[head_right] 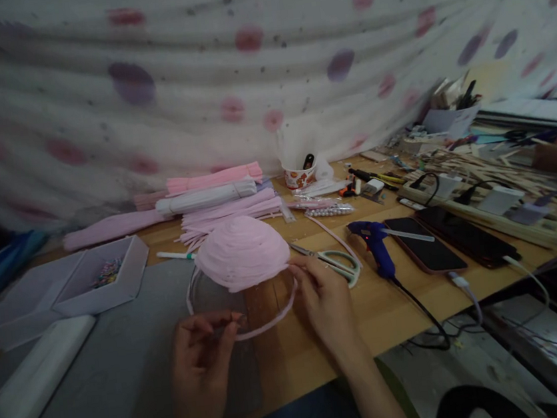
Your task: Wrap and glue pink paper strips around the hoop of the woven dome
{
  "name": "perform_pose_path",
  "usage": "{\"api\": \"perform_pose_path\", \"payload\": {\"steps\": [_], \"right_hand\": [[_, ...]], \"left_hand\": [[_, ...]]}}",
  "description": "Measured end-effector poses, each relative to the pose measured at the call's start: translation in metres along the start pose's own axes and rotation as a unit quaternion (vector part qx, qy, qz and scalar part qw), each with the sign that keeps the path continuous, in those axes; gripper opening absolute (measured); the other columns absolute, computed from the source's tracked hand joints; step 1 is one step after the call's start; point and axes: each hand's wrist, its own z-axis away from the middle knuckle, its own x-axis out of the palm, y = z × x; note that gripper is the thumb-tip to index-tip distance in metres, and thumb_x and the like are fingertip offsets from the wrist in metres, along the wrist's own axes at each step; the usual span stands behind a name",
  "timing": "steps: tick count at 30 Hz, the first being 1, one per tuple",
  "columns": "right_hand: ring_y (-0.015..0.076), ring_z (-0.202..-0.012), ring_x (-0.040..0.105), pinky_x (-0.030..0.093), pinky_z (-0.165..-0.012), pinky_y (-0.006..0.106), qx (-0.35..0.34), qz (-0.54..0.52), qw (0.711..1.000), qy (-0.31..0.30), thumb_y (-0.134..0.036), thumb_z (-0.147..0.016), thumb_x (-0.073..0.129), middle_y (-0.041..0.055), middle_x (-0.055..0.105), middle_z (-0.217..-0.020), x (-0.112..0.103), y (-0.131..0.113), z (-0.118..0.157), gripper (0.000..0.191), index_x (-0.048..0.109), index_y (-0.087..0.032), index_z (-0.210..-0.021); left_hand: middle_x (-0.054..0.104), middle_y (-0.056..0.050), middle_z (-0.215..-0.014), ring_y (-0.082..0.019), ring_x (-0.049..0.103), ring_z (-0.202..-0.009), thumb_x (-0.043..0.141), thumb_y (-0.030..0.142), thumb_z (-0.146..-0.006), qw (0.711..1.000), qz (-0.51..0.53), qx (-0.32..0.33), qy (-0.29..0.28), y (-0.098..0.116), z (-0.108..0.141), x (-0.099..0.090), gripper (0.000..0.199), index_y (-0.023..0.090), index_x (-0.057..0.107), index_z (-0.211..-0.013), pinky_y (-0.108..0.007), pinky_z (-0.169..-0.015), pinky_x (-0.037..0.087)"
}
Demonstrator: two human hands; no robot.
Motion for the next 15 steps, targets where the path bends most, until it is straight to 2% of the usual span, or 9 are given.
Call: {"api": "perform_pose_path", "payload": {"steps": [4,7,11,13,15], "right_hand": [[0.0182,-0.067,0.066,0.051,-0.064,0.031,0.005,-0.002,1.000,0.017,-0.036,-0.090,0.061,0.0024,0.074,-0.085,0.008,-0.008,0.002,0.018,0.074,-0.023,-0.090],[0.0174,-0.067,0.067,0.050,-0.064,0.029,-0.015,0.013,0.999,0.047,-0.033,-0.089,0.064,0.0007,0.075,-0.080,0.015,-0.015,0.002,0.015,0.075,-0.023,-0.088],[0.0163,-0.068,0.067,0.048,-0.061,0.027,-0.047,0.035,0.997,0.058,-0.030,-0.089,0.064,0.0006,0.076,-0.083,0.024,-0.023,0.001,0.013,0.075,-0.022,-0.091],[0.0158,-0.067,0.067,0.047,-0.059,0.027,-0.057,0.040,0.996,0.051,-0.029,-0.090,0.064,0.0004,0.076,-0.083,0.026,-0.025,0.000,0.013,0.074,-0.022,-0.091],[0.0158,-0.068,0.067,0.047,-0.059,0.026,-0.065,0.044,0.996,0.052,-0.028,-0.089,0.064,0.0007,0.076,-0.083,0.027,-0.026,-0.001,0.012,0.074,-0.022,-0.092]], "left_hand": [[0.065,0.000,-0.089,-0.012,0.066,-0.089,0.059,0.017,-0.088,0.989,-0.107,0.106,0.008,0.002,-0.004,-0.009,0.033,0.021,0.041,-0.060,-0.023,-0.079,0.050],[0.063,0.000,-0.095,-0.014,0.063,-0.094,0.061,0.015,-0.086,0.968,-0.197,0.151,0.023,0.009,-0.008,-0.020,0.029,0.022,0.043,-0.064,-0.026,-0.083,0.047],[0.060,-0.002,-0.105,-0.017,0.057,-0.103,0.062,0.014,-0.082,0.934,-0.283,0.205,0.078,0.021,-0.006,-0.034,0.021,0.023,0.047,-0.070,-0.032,-0.093,0.040],[0.059,-0.003,-0.109,-0.019,0.055,-0.107,0.062,0.014,-0.080,0.928,-0.292,0.213,0.092,0.026,-0.002,-0.037,0.018,0.024,0.049,-0.073,-0.033,-0.096,0.038],[0.058,-0.002,-0.110,-0.019,0.054,-0.108,0.063,0.016,-0.080,0.943,-0.258,0.182,0.102,0.029,0.002,-0.037,0.015,0.024,0.051,-0.074,-0.033,-0.096,0.037]]}}
